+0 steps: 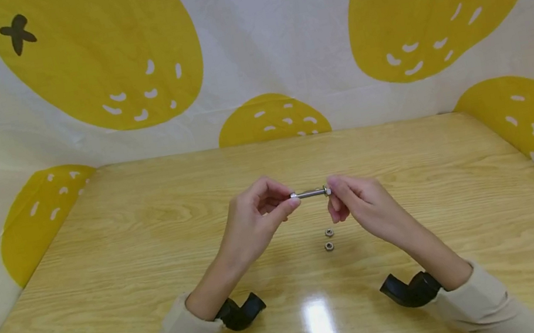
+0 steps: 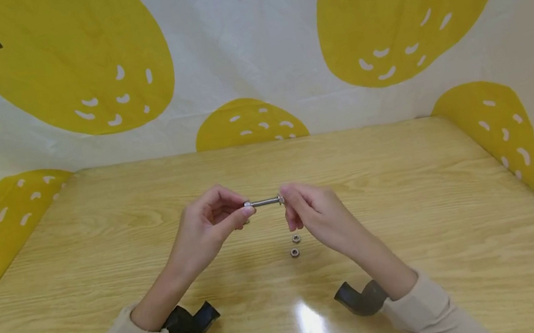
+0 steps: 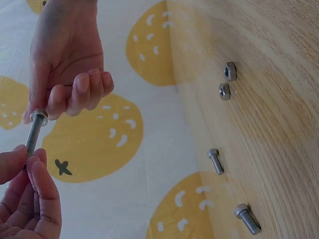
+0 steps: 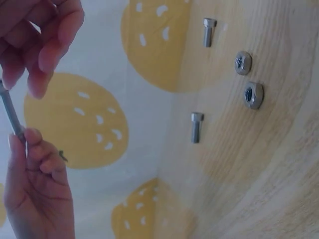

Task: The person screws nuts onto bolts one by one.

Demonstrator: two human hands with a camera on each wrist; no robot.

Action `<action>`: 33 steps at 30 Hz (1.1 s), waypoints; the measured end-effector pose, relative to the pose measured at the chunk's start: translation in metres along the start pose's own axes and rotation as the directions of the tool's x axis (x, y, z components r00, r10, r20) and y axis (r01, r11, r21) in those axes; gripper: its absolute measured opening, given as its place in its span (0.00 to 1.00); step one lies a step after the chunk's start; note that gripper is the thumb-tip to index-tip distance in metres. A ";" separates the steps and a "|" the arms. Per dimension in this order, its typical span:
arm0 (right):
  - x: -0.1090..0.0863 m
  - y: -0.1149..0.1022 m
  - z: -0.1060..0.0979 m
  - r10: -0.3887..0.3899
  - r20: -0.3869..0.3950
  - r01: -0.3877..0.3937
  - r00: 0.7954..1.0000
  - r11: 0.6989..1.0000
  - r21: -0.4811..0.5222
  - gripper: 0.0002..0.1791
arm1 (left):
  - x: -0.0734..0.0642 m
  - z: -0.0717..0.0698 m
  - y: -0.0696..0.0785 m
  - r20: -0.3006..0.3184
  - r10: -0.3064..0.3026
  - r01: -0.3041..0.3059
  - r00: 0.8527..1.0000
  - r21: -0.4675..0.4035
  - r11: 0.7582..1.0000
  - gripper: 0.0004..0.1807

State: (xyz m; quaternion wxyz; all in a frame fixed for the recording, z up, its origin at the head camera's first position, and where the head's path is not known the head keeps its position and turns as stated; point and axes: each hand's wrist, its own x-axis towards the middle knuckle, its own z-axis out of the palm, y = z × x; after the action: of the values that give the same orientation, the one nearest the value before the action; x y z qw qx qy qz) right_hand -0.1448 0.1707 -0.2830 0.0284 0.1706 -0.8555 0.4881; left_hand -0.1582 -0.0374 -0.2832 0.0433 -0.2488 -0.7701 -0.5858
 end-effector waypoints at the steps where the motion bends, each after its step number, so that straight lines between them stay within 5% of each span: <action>1: 0.000 0.000 -0.001 0.000 -0.004 0.000 1.000 1.000 -0.010 0.22 | 0.000 0.000 0.000 -0.001 0.000 0.000 1.000 -0.002 1.000 0.06; 6: -0.001 -0.001 -0.010 -0.085 -0.028 0.083 0.996 0.992 -0.090 0.09 | 0.000 -0.002 -0.001 0.000 -0.001 0.001 1.000 0.002 1.000 0.06; 13: -0.003 -0.001 -0.010 -0.175 -0.023 0.170 0.984 0.976 -0.138 0.08 | 0.000 -0.002 -0.001 0.008 -0.001 0.001 1.000 0.008 1.000 0.06; 22: -0.004 -0.002 -0.007 -0.139 0.033 0.142 0.990 0.984 -0.110 0.07 | 0.000 -0.002 -0.002 0.024 0.014 -0.014 1.000 0.007 1.000 0.06; 33: -0.001 0.000 0.000 0.003 0.037 0.001 0.999 0.995 -0.101 0.24 | 0.000 0.000 -0.001 0.021 0.014 -0.015 1.000 0.030 0.999 0.05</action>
State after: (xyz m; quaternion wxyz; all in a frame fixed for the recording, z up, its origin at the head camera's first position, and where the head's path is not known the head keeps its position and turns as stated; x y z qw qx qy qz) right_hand -0.1441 0.1711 -0.2831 0.0209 0.1775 -0.8795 0.4410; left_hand -0.1590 -0.0376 -0.2841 0.0432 -0.2598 -0.7774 -0.5713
